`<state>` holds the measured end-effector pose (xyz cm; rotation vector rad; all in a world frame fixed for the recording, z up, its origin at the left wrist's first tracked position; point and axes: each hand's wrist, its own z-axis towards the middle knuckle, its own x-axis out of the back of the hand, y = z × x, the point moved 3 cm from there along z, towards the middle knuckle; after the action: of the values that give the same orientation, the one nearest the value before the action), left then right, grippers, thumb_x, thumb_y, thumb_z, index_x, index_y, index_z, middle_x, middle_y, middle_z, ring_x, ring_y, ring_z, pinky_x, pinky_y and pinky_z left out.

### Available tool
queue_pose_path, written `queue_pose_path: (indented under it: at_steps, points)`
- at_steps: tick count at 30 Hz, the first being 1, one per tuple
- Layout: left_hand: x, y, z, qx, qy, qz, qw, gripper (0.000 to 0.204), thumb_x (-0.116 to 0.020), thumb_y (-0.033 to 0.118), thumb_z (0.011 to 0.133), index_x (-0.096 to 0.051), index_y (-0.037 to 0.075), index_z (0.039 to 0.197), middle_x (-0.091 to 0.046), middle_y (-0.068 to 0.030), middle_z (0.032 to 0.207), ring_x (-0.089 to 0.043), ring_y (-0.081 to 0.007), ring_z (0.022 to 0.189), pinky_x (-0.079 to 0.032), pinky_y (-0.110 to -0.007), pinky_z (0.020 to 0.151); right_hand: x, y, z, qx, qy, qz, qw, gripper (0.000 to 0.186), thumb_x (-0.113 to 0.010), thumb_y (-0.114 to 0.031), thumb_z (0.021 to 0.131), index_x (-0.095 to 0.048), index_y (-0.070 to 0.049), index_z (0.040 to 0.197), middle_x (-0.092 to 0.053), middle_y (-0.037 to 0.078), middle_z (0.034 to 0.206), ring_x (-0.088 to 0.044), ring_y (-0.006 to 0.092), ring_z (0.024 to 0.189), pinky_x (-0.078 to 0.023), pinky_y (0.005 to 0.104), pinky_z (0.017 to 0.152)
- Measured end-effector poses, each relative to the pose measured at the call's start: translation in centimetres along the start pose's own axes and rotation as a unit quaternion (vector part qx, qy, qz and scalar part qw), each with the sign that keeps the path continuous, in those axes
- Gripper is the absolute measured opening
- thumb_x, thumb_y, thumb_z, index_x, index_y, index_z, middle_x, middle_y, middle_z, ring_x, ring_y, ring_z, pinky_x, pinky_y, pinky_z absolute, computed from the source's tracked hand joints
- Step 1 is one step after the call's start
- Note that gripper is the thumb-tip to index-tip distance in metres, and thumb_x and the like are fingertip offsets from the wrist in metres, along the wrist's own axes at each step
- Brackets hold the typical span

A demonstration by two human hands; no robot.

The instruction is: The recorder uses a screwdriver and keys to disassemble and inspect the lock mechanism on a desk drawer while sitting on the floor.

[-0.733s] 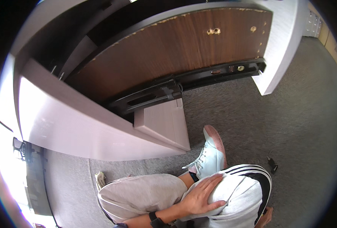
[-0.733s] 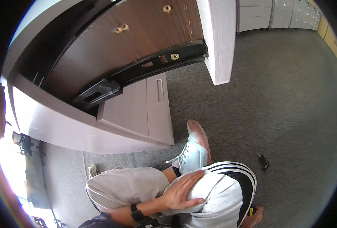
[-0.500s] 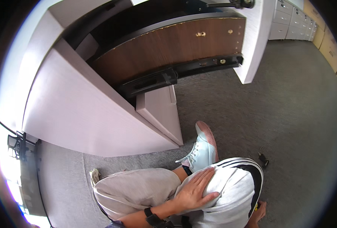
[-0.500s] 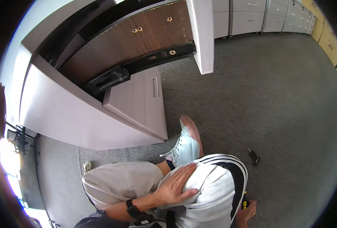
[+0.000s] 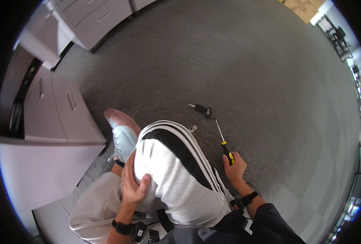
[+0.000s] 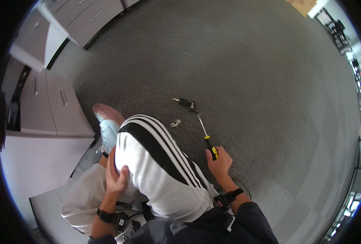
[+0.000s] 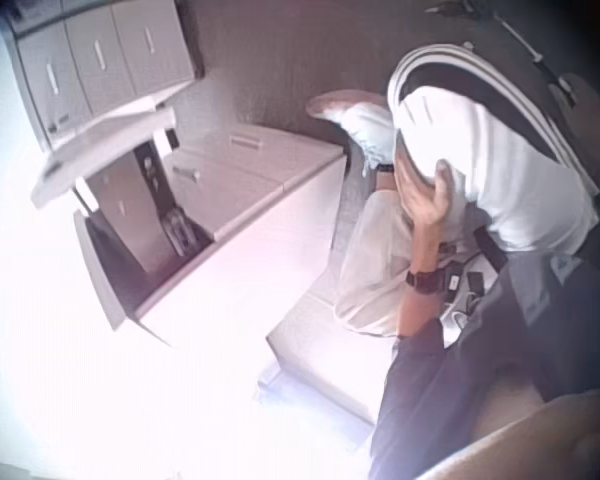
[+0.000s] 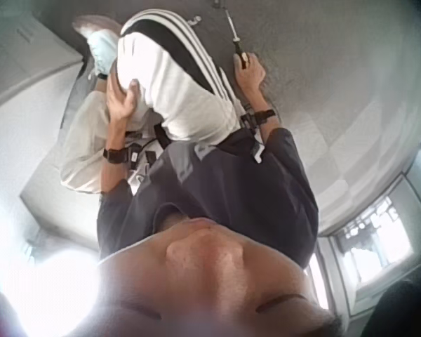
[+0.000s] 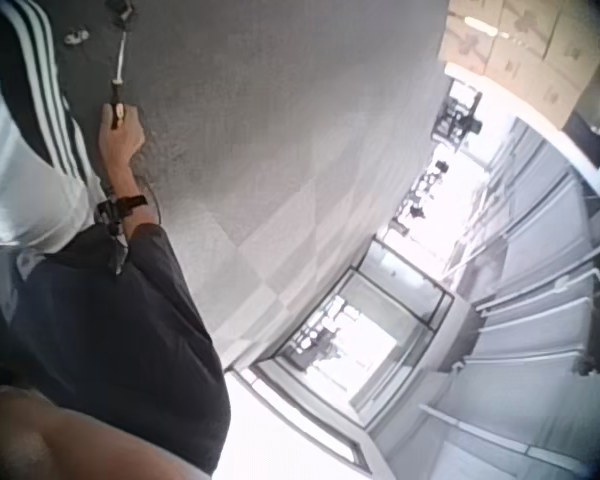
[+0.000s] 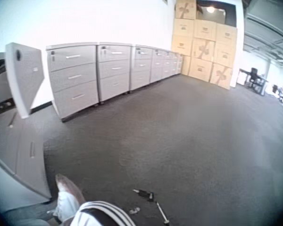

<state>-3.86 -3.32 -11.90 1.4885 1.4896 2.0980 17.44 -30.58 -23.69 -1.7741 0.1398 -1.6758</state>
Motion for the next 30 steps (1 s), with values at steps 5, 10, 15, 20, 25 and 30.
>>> queue_pose_path:
  at_steps: [5, 10, 15, 20, 25, 30]
  points:
    - [0.0, 0.6, -0.6, 0.003, 0.028, -0.005, 1.0, 0.073, -0.053, 0.045, 0.083, -0.037, -0.009, 0.129, -0.05, -0.0257, 0.121, -0.049, -0.0342, 0.114, -0.034, -0.04, 0.099, 1.6, -1.5, 0.6, 0.081, -0.018, 0.092, 0.992, 0.031, -0.067, -0.029, 0.081, -0.057, -0.001, 0.088, -0.058, 0.012, 0.074, -0.059, 0.0299, 0.063, -0.045, 0.0372, 0.053]
    - [-0.2, 0.0, -0.8, 0.014, 0.031, 0.033, 0.999, 0.073, -0.051, 0.043, 0.082, -0.035, -0.01, 0.13, -0.05, -0.0268, 0.121, -0.049, -0.0352, 0.114, -0.034, -0.04, 0.099, 1.8, -2.5, 2.1, 0.109, -0.071, 0.081, 0.988, 0.03, -0.069, -0.026, 0.079, -0.057, 0.0, 0.09, -0.057, 0.013, 0.079, -0.058, 0.0293, 0.071, -0.046, 0.0368, 0.061]
    - [0.1, -1.4, -1.4, 0.034, 0.032, 0.053, 0.997, 0.074, -0.049, 0.044, 0.083, -0.034, -0.01, 0.131, -0.049, -0.0275, 0.122, -0.047, -0.0362, 0.117, -0.033, -0.041, 0.1, 1.7, -3.5, 2.7, 0.153, -0.067, 0.077, 0.983, 0.031, -0.07, -0.026, 0.077, -0.058, -0.002, 0.091, -0.057, 0.012, 0.079, -0.057, 0.0286, 0.071, -0.045, 0.0358, 0.063]
    - [0.2, -2.4, -2.1, 0.026, 0.039, 0.044, 0.998, 0.077, -0.046, 0.047, 0.086, -0.029, -0.01, 0.135, -0.04, -0.0277, 0.132, -0.041, -0.0353, 0.123, -0.029, -0.041, 0.103, 1.3, -3.4, 2.3, 0.147, -0.102, 0.024, 0.984, 0.032, -0.07, -0.027, 0.077, -0.057, -0.002, 0.091, -0.057, 0.011, 0.079, -0.056, 0.0278, 0.07, -0.043, 0.0357, 0.062]
    - [0.3, -3.8, -2.8, 0.005, 0.044, 0.056, 0.997, 0.079, -0.044, 0.049, 0.088, -0.025, -0.01, 0.137, -0.036, -0.0275, 0.136, -0.037, -0.0351, 0.127, -0.027, -0.041, 0.105, 1.9, -4.0, 1.8, 0.138, -0.105, 0.055, 0.983, 0.032, -0.069, -0.03, 0.077, -0.057, -0.003, 0.09, -0.057, 0.011, 0.079, -0.055, 0.0282, 0.068, -0.043, 0.0356, 0.062]
    - [0.5, -4.8, -3.5, 0.004, 0.046, 0.063, 0.997, 0.079, -0.042, 0.049, 0.089, -0.023, -0.01, 0.137, -0.035, -0.0276, 0.137, -0.035, -0.0366, 0.128, -0.026, -0.042, 0.106, 1.9, -3.3, 0.7, 0.057, -0.137, 0.045, 0.988, 0.03, -0.068, -0.027, 0.078, -0.055, -0.003, 0.091, -0.058, 0.012, 0.077, -0.06, 0.03, 0.066, -0.046, 0.0379, 0.058]
